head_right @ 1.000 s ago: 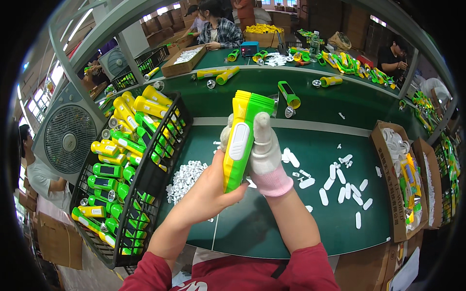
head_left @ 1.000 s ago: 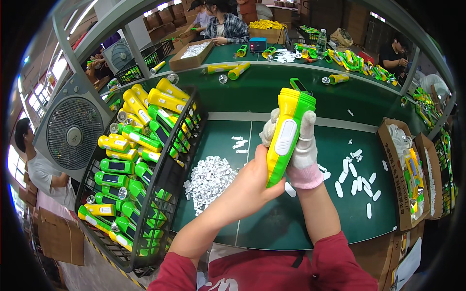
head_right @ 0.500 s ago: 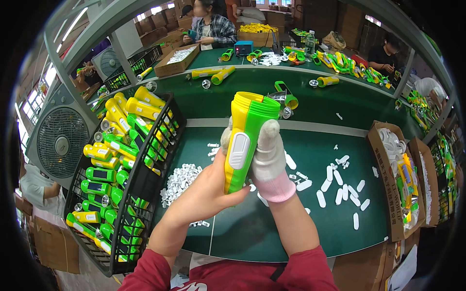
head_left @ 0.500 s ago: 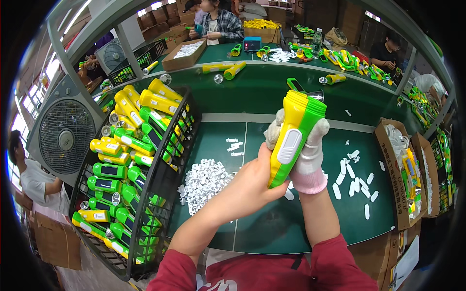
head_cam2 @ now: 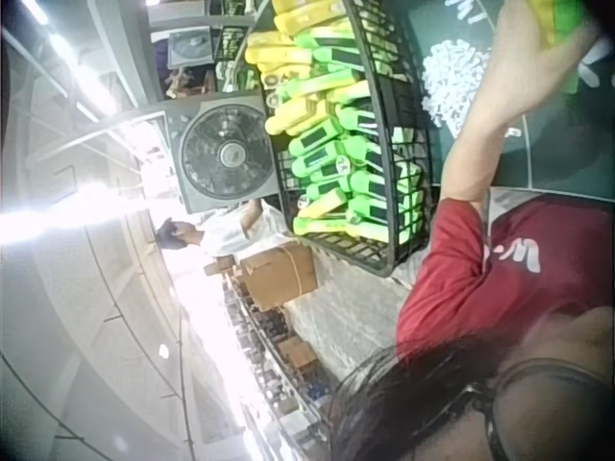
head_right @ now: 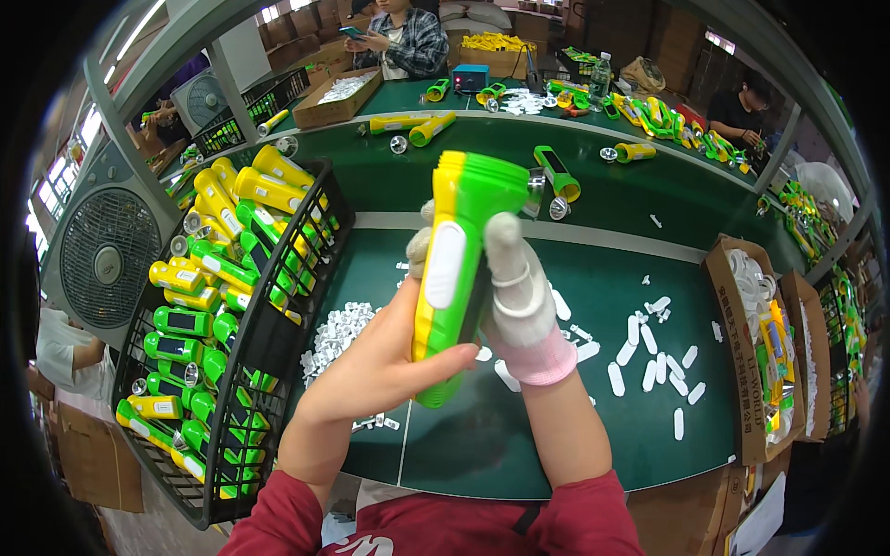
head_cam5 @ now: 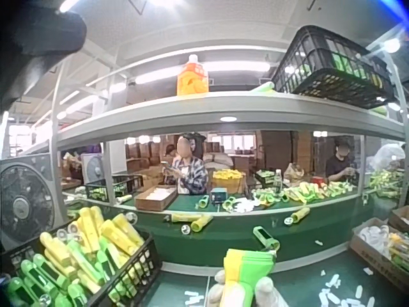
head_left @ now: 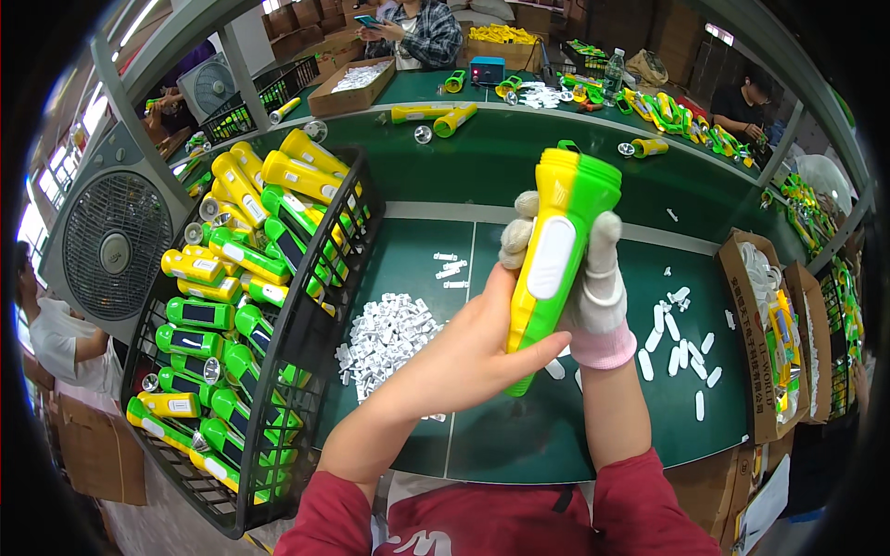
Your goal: The person assembles flashlights by attaching plastic switch covers to the flashlight bodies, closing the casing halves, and placing finished flashlights onto the conveyor shelf. The person also pours small plastic switch components from a cardboard box onto the table.
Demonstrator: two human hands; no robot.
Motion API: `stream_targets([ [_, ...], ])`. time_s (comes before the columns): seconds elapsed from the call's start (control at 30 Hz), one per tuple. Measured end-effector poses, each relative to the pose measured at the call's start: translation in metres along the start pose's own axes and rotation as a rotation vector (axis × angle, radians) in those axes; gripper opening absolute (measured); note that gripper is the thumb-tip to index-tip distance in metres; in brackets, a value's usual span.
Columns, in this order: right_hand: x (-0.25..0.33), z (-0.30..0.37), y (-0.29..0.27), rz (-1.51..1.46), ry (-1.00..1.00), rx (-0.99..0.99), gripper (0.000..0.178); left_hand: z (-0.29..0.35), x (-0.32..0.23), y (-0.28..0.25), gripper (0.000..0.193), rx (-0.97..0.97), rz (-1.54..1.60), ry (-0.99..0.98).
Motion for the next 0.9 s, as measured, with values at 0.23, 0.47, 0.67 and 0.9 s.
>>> stream_targets([
  [0.23, 0.024, 0.004, 0.012, 0.575, 0.094, -0.059, 0.069, -0.008, 0.022, -0.013, 0.047, 0.107, 0.804, 0.098],
  [0.47, 0.025, 0.004, 0.021, 0.668, 0.189, -0.195, 0.052, -0.013, 0.031, -0.008, 0.057, 0.386, 1.299, 0.238],
  [0.67, 0.023, 0.006, 0.029, 0.585, 0.103, -0.174, 0.049, -0.016, 0.028, -0.004, 0.057, 0.445, 1.38, 0.259],
  [0.9, 0.023, 0.005, 0.027, 0.66, 0.234, -0.124, 0.045, -0.011, 0.034, -0.008, 0.059, 0.377, 1.321, 0.151],
])
Point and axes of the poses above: each hand's wrist, its own z-axis away from the middle knuckle, its own y-axis out of the palm, x = y × z, the point moved 3 cm from there along -z, towards the middle knuckle, and after that the axes turned 15 degrees about x, right-handed, at the moved point
